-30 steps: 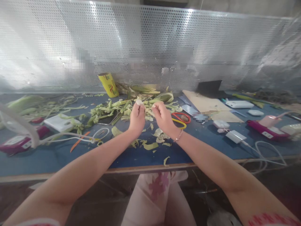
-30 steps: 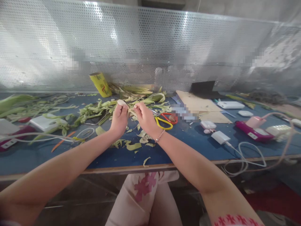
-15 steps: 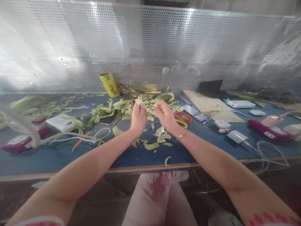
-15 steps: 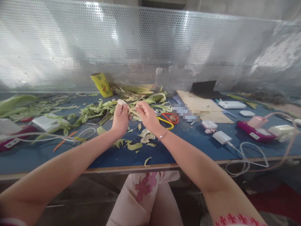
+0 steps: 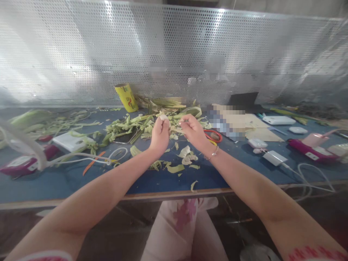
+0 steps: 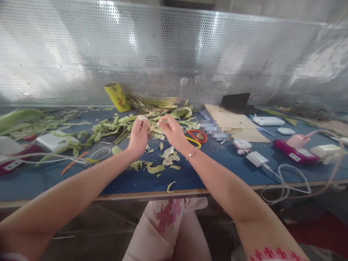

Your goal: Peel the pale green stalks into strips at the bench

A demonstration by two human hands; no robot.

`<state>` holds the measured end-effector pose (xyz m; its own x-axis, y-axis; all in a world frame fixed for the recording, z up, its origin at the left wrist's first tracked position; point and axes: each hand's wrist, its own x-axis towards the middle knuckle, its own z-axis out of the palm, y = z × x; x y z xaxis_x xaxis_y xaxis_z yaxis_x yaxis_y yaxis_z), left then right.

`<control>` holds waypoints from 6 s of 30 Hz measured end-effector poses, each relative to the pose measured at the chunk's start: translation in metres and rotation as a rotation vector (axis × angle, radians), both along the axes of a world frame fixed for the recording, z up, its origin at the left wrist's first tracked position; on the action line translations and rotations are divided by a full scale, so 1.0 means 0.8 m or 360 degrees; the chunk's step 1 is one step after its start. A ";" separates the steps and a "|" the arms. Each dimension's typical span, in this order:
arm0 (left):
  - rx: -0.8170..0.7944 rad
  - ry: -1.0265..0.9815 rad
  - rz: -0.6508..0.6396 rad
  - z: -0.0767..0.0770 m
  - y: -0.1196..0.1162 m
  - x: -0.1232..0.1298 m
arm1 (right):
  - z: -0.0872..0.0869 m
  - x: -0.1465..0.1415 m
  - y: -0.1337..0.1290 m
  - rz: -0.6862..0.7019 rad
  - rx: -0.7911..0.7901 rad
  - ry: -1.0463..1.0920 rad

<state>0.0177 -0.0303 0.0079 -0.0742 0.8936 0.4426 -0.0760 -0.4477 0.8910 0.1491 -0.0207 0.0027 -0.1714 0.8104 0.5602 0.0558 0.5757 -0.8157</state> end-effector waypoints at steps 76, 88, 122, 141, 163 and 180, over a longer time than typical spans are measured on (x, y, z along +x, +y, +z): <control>0.0237 0.0704 0.0086 -0.014 0.028 -0.027 | -0.009 -0.003 0.003 0.0001 0.0227 -0.0424; 0.0214 0.0689 -0.0008 -0.010 0.026 -0.025 | 0.012 0.009 -0.014 -0.0301 0.1075 -0.0970; 0.0423 0.0553 0.0054 -0.015 0.023 -0.028 | 0.010 -0.004 -0.007 -0.0165 -0.0041 -0.0150; 0.0774 0.0926 0.0186 -0.007 0.014 -0.028 | 0.009 -0.007 -0.008 -0.0126 -0.0113 0.0008; 0.0559 0.0732 0.0457 -0.001 0.005 -0.022 | 0.004 -0.005 -0.003 0.0165 -0.0357 0.0486; 0.0587 0.0792 0.0398 -0.005 0.006 -0.023 | 0.009 -0.003 -0.003 0.0041 -0.0117 0.0089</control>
